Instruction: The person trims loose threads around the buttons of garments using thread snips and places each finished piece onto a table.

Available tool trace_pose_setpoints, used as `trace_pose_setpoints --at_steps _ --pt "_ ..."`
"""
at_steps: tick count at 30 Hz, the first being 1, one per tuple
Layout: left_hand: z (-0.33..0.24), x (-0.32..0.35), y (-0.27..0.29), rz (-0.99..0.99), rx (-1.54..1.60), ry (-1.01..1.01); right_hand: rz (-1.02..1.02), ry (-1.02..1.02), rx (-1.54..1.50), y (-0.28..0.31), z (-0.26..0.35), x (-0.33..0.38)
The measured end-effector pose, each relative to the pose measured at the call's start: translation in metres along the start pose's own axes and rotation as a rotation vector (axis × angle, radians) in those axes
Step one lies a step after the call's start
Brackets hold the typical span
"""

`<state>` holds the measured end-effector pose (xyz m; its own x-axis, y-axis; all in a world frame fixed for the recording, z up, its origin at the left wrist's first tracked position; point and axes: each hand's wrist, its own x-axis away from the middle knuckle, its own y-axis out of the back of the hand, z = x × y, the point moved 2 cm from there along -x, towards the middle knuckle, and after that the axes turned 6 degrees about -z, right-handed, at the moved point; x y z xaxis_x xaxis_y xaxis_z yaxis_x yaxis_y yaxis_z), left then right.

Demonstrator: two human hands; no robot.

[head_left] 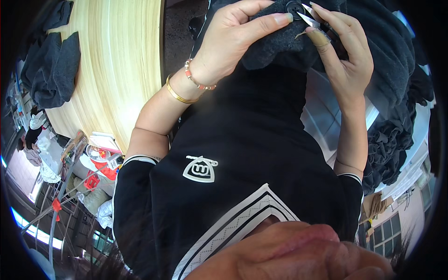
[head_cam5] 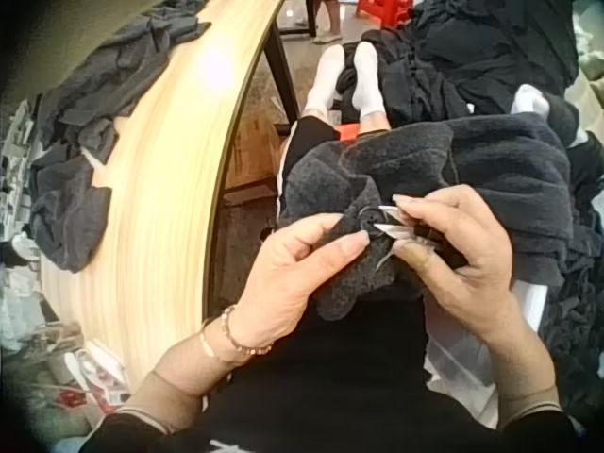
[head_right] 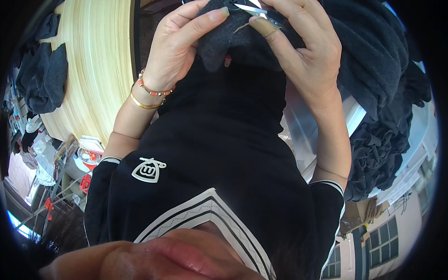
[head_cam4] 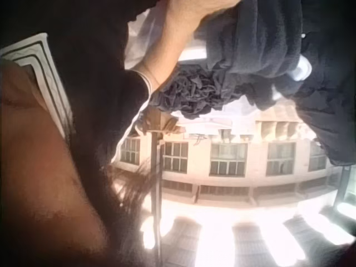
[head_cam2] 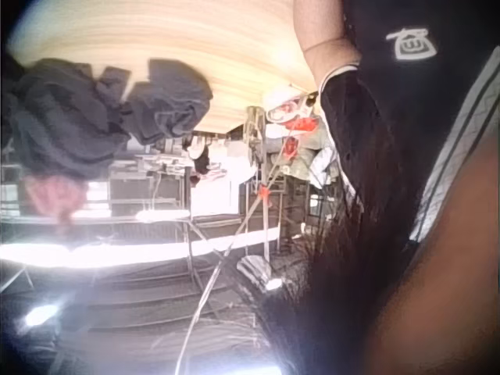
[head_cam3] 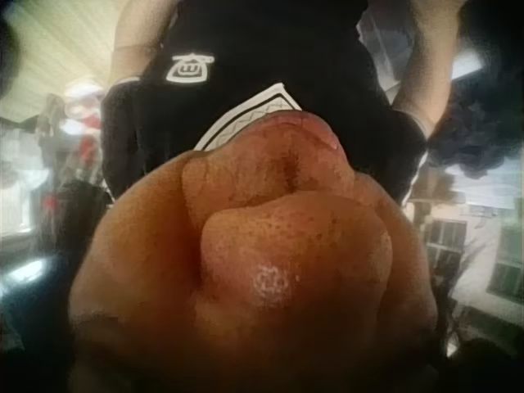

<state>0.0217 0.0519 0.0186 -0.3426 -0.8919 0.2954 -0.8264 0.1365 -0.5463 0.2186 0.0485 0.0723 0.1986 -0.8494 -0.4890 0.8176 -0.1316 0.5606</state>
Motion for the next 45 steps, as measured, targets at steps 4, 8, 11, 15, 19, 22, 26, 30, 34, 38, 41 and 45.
trace_pose_setpoints --at_steps 4,8,11,15,19,22,26,30,34,38,41,45 --pt "-0.002 0.003 -0.003 0.002 0.033 0.043 0.008 0.021 0.048 0.000 0.001 -0.001" --pt "-0.003 0.003 -0.003 0.006 0.011 0.011 -0.019 0.047 0.020 -0.002 0.000 0.000" --pt "-0.001 0.002 -0.002 0.001 -0.009 -0.012 -0.022 0.070 0.034 -0.001 0.002 0.000" --pt "-0.003 0.003 -0.005 -0.016 -0.052 -0.035 -0.007 0.058 0.058 -0.002 0.004 0.001" --pt "-0.005 0.005 -0.007 -0.027 -0.162 -0.096 -0.011 0.048 0.050 -0.001 0.004 0.001" --pt "-0.006 0.006 -0.008 -0.049 -0.265 -0.176 0.023 0.042 0.088 0.000 0.008 -0.001" --pt "-0.006 0.006 -0.008 -0.049 -0.291 -0.188 0.024 0.027 0.077 -0.001 0.009 -0.001" --pt "-0.003 0.005 -0.006 -0.037 -0.275 -0.217 0.034 -0.012 0.070 -0.001 0.008 0.000" --pt "-0.004 0.005 -0.006 -0.044 -0.302 -0.176 0.014 -0.052 -0.050 -0.005 -0.002 0.005" --pt "-0.002 0.002 -0.006 0.002 -0.308 -0.170 -0.111 -0.486 -0.420 -0.003 0.012 -0.004" --pt "-0.004 0.000 -0.007 0.035 -0.268 -0.112 0.153 -0.794 -0.563 -0.004 0.011 -0.005" --pt "-0.002 -0.006 0.006 0.073 -0.202 -0.067 0.139 -0.776 -0.450 -0.004 -0.010 -0.001"
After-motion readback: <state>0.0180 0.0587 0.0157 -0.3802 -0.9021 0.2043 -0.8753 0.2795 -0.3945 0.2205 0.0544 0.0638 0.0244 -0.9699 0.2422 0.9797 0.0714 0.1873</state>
